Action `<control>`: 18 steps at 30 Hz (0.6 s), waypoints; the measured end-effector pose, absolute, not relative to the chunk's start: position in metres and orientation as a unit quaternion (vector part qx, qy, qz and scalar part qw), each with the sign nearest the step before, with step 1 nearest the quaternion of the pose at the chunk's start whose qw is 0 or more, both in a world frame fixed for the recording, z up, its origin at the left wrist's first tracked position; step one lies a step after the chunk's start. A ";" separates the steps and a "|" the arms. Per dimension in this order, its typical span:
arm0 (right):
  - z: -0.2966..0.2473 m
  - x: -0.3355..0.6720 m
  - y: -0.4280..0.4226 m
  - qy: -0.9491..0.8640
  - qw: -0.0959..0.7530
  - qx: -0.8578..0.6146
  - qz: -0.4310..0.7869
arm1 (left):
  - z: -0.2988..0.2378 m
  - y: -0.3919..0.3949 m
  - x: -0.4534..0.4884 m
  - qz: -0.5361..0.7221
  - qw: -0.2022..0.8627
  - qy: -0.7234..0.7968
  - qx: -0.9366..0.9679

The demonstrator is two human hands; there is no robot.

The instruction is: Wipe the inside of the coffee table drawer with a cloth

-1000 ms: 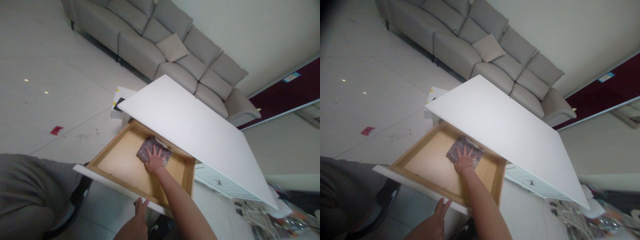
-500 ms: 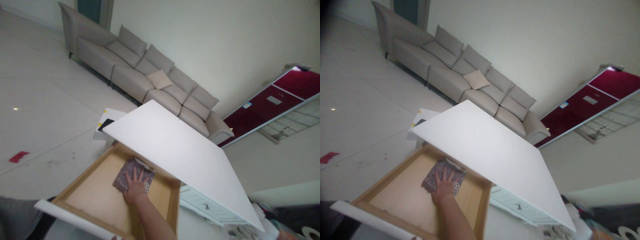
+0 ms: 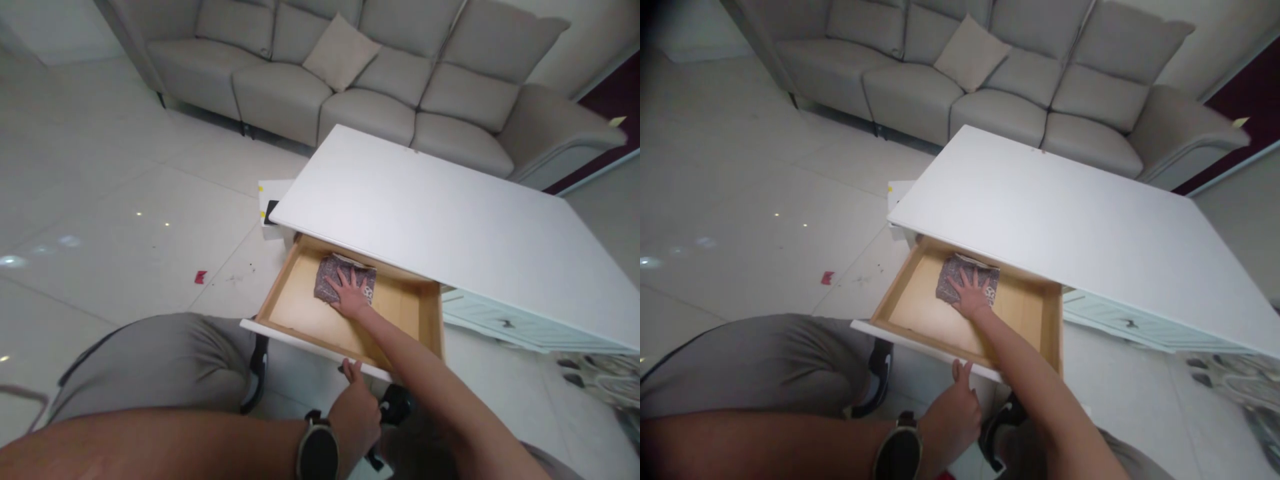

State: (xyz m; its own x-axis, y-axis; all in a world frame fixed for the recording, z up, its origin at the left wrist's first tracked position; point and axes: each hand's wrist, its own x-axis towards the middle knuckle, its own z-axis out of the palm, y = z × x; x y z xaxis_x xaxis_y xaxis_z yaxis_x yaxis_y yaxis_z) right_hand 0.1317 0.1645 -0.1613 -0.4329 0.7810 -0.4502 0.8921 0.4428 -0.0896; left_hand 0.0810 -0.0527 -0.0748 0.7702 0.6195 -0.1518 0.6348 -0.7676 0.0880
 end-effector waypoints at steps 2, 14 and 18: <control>-0.163 0.117 0.168 0.838 0.157 0.498 -0.155 | -0.063 -0.048 0.080 -0.118 0.083 0.295 0.945; -0.172 0.021 0.132 0.820 0.165 0.490 -0.247 | -0.019 -0.031 0.060 -0.177 0.159 0.237 0.942; -0.164 0.029 0.111 0.828 0.195 0.435 -0.297 | -0.036 -0.038 0.063 -0.155 0.142 0.254 0.944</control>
State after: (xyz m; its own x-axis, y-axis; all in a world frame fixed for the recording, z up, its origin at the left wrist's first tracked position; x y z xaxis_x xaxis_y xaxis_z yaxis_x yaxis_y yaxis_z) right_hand 0.0295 0.1108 -0.1643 -0.5459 0.6043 -0.5803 0.8353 0.4459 -0.3215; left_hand 0.0630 -0.0384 -0.0360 0.8233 0.4350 -0.3647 0.5231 -0.8309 0.1898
